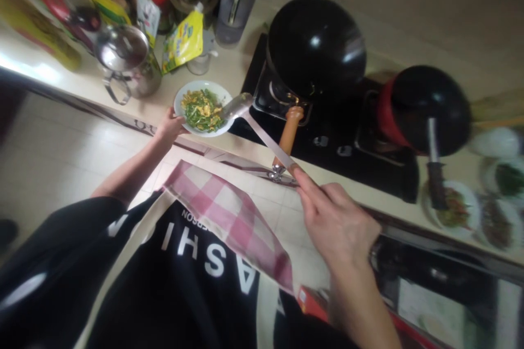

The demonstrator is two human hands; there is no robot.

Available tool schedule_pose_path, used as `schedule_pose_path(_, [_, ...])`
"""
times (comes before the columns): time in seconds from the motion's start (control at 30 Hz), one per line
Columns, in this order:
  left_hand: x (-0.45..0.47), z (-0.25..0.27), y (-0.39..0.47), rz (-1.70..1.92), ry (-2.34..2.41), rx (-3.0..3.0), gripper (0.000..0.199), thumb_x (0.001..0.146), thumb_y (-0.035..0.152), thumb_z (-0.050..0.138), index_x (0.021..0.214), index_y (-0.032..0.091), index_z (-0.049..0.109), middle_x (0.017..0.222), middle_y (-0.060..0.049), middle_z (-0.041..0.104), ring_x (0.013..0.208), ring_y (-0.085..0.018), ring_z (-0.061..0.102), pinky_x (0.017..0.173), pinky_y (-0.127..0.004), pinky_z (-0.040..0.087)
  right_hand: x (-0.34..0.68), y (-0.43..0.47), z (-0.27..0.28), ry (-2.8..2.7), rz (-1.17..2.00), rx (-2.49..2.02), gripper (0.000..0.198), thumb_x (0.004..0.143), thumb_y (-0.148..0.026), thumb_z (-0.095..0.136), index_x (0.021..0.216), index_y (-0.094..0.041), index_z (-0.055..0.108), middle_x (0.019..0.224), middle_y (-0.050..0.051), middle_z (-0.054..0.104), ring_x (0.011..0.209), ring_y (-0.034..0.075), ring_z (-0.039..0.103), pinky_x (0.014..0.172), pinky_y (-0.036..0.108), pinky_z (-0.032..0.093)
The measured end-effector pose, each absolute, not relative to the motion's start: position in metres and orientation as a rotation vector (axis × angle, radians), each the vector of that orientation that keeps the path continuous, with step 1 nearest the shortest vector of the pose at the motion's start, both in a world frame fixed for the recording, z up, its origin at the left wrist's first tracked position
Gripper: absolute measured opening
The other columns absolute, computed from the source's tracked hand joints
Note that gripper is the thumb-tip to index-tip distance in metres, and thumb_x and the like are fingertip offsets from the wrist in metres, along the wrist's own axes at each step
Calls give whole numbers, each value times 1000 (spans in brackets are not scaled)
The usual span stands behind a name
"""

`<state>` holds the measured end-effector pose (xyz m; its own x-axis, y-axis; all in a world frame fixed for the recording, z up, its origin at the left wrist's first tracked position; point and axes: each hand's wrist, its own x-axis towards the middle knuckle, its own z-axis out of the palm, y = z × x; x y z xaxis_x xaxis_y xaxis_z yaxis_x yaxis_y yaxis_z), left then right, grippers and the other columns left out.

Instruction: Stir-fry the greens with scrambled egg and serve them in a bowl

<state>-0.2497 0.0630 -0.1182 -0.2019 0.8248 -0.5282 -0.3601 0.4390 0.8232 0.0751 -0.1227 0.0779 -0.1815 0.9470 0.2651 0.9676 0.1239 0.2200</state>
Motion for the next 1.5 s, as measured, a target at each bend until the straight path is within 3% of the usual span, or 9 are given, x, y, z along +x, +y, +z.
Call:
schedule_pose_path(0.23, [-252, -107, 56, 1120, 1369, 375, 55, 75, 8, 63, 126, 21, 48, 85, -1, 62, 74, -19, 72, 80, -43, 65, 65, -119, 64, -2424, -494, -1961, 31, 101, -42, 58, 127, -36, 75, 68, 0, 55, 56, 7, 33, 55, 27, 16])
schedule_pose_path(0.53, [-258, -94, 38, 1151, 1406, 519, 53, 71, 7, 60, 120, 20, 49, 78, 2, 62, 72, -19, 71, 78, -40, 65, 64, -99, 83, -2322, -458, -1711, 35, 101, -43, 57, 120, -24, 79, 75, 3, 68, 61, 8, 53, 55, 23, 32])
schedule_pose_path(0.7, [-247, -89, 30, 1140, 1354, 553, 53, 68, 7, 59, 118, 21, 48, 76, 3, 61, 74, -18, 72, 77, -36, 64, 33, -71, 60, -2317, -305, -1829, 37, 102, -42, 53, 128, -27, 75, 81, 5, 65, 66, 9, 51, 58, 23, 30])
schedule_pose_path(0.93, [-243, -84, 27, 1157, 1331, 523, 50, 70, 9, 64, 116, 20, 49, 83, 1, 63, 74, -18, 71, 76, -36, 65, 36, -81, 61, -2398, -323, -1897, 35, 102, -41, 53, 130, -32, 73, 77, 3, 57, 62, 8, 36, 58, 26, 20])
schedule_pose_path(1.2, [-240, -86, 28, 1173, 1339, 560, 50, 69, 7, 59, 115, 20, 48, 79, 2, 63, 71, -18, 72, 75, -37, 65, 38, -82, 61, -2419, -299, -1875, 35, 102, -41, 53, 128, -32, 74, 78, 4, 60, 63, 9, 40, 57, 26, 21])
schedule_pose_path(1.5, [-237, -84, 23, 1203, 1340, 529, 52, 68, 10, 62, 117, 21, 49, 76, 3, 63, 71, -18, 72, 75, -38, 65, 65, -75, 53, -2314, 43, -1744, 39, 101, -38, 52, 130, -22, 73, 84, 5, 70, 70, 13, 61, 66, 23, 43])
